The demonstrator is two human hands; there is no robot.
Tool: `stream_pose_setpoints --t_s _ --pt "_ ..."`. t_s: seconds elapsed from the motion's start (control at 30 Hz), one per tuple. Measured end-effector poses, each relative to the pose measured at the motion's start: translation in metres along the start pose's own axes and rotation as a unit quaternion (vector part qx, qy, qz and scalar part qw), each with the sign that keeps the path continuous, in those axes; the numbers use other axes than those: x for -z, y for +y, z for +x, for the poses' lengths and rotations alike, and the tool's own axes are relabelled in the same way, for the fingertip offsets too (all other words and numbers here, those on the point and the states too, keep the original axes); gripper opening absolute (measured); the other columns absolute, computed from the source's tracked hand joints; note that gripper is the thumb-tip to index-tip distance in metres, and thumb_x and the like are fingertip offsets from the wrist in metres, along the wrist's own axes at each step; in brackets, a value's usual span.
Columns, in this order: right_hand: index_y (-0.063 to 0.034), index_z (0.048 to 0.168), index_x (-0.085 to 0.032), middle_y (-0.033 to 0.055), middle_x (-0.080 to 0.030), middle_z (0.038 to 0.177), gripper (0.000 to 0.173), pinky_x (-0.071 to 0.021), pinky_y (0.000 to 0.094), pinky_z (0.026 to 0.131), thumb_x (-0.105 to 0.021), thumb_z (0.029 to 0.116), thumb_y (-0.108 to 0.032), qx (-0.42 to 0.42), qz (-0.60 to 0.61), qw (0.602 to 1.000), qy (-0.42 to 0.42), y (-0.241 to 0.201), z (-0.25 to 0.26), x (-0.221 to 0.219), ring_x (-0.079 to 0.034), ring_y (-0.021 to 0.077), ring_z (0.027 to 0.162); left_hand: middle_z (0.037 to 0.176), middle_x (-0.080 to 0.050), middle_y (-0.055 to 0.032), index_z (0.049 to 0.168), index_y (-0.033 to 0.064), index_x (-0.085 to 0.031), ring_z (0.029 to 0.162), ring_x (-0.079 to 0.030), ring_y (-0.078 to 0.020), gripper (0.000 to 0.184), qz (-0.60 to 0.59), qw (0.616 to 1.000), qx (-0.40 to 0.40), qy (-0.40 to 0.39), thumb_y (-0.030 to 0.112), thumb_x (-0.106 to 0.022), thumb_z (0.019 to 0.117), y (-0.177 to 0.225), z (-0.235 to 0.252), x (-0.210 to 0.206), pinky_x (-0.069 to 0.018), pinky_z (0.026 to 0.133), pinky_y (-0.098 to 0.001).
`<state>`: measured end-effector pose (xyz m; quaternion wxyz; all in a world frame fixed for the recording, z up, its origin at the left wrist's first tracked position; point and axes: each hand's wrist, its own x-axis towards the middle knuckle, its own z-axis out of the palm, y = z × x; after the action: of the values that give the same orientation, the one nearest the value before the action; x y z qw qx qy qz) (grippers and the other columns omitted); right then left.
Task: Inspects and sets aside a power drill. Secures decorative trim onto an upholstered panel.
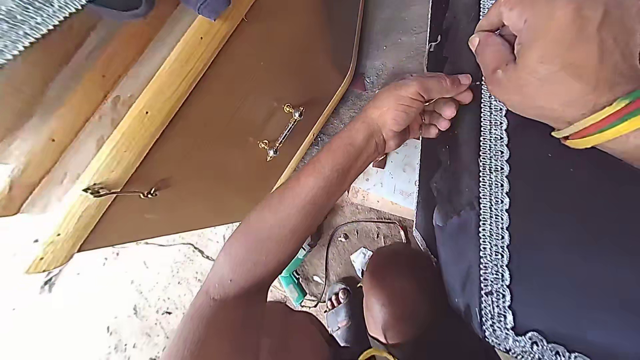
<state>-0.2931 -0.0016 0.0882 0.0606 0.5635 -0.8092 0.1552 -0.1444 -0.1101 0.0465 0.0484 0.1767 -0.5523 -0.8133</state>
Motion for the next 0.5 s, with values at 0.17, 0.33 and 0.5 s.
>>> stream_pose_setpoints --t_s 0.17,0.33,0.5 --pt "-0.007 0.107 -0.066 0.0213 -0.067 0.086 0.035 -0.0415 0.0636 0.062 -0.042 0.1044 -0.032 -0.004 0.003 1.0 -0.008 -0.004 0.0 0.002 -0.066 0.0446 0.08 0.087 -0.075 -0.0049 0.098 0.0049 -0.077 0.082 -0.071 -0.0137 0.02 0.562 0.707 -0.429 0.028 0.018 -0.062 0.1016 -0.003 0.012 0.027 -0.0566 0.075 -0.0339" --pt "-0.0076 0.106 -0.066 0.0209 -0.068 0.088 0.034 -0.042 0.064 0.063 -0.043 0.1044 -0.032 0.002 0.0 1.0 -0.006 -0.003 0.001 0.002 -0.067 0.0448 0.084 0.08 -0.072 -0.0075 0.102 0.0084 -0.079 0.076 -0.065 -0.0239 0.02 0.647 0.529 -0.522 0.17 0.02 -0.063 0.1021 -0.025 0.015 0.024 -0.0476 0.074 -0.0407" --pt "-0.0086 0.107 -0.067 0.0204 -0.068 0.088 0.034 -0.0422 0.0638 0.064 -0.043 0.1043 -0.032 0.006 0.002 1.0 -0.007 -0.001 0.001 0.001 -0.066 0.0447 0.084 0.08 -0.072 -0.0055 0.101 -0.0034 -0.071 0.071 -0.069 -0.0109 0.018 0.278 0.911 -0.302 0.025 0.012 -0.064 0.1023 -0.024 0.006 0.009 -0.0601 0.068 -0.0287"
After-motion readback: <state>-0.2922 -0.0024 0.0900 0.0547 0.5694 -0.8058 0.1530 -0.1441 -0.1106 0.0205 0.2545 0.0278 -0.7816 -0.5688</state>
